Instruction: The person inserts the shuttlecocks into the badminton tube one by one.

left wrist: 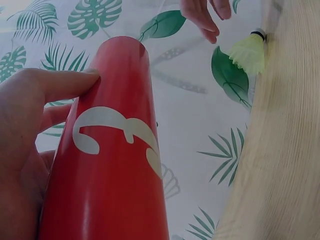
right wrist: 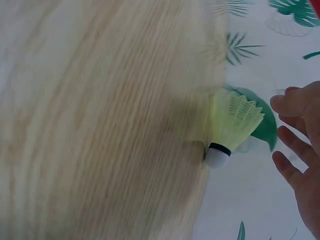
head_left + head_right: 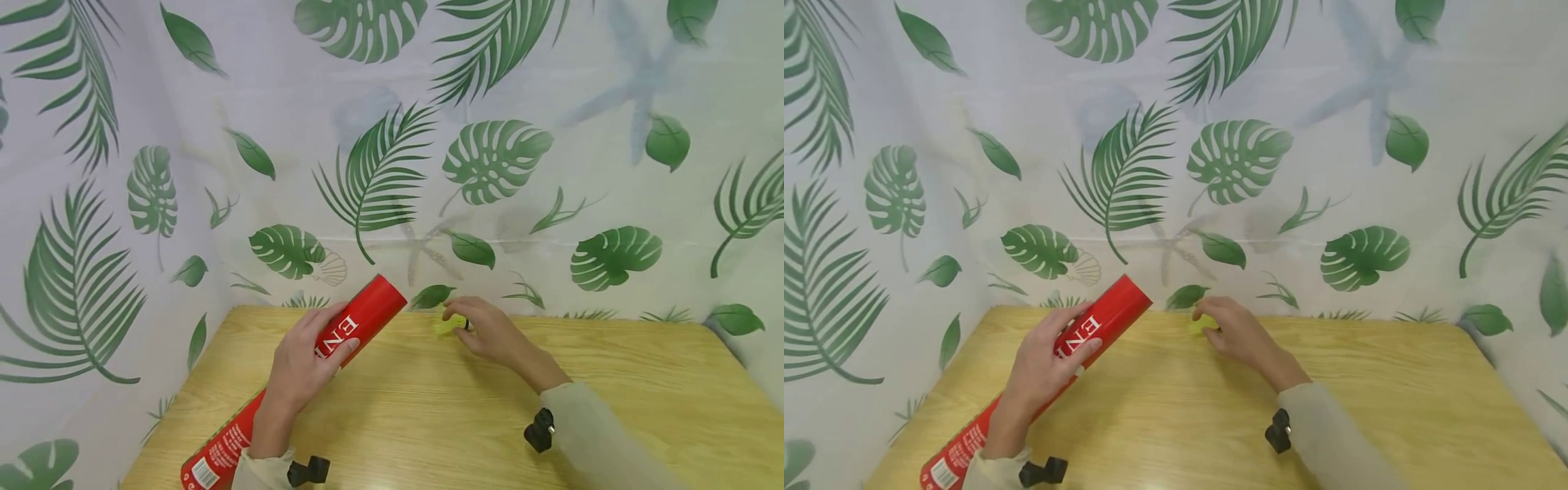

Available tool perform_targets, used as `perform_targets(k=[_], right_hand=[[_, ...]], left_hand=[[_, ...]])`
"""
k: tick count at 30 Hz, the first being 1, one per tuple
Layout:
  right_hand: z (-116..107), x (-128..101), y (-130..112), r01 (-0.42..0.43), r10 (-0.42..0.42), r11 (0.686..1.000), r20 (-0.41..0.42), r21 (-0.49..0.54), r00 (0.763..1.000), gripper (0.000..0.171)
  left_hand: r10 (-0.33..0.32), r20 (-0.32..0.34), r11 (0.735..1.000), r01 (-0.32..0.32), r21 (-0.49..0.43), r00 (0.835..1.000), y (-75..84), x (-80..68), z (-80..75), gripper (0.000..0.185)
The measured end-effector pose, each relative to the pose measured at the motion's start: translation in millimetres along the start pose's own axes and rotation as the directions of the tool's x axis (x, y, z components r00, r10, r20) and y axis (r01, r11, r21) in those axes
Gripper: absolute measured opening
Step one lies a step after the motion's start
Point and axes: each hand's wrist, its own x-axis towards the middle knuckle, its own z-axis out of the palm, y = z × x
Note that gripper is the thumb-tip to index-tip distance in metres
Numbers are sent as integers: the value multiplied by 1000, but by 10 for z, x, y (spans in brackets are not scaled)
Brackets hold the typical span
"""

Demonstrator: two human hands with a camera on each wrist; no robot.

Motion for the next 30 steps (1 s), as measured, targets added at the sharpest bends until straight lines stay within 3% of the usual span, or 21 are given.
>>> perform_targets(k=[5,8,13,18,27,30], right_hand=[[58,89,79,13,-3,998,172,-62,985,26],[91,122,122,30,-9,996,231,-87,973,30],[130,163,205,82,-43,987,263,-141,964,30],[113,179,277,75,-10,976,299,-206,954,28],[37,176,292,145,-71,961,298,-236,952,33],[1,189,272,139,-51,956,323,-257,945,30]], left_hand=[[-10,6,1000,10,-8,1000,-64,6,-16,57],[-20,7,1000,20,-13,1000,-89,7,-20,58],[-31,7,999,31,-11,1000,-120,10,-29,58],[-17,10,1000,17,-4,1000,-116,26,-24,57],[-18,19,1000,18,-2,1000,-126,23,-5,55],[-21,22,1000,22,-5,1000,-129,15,0,55]])
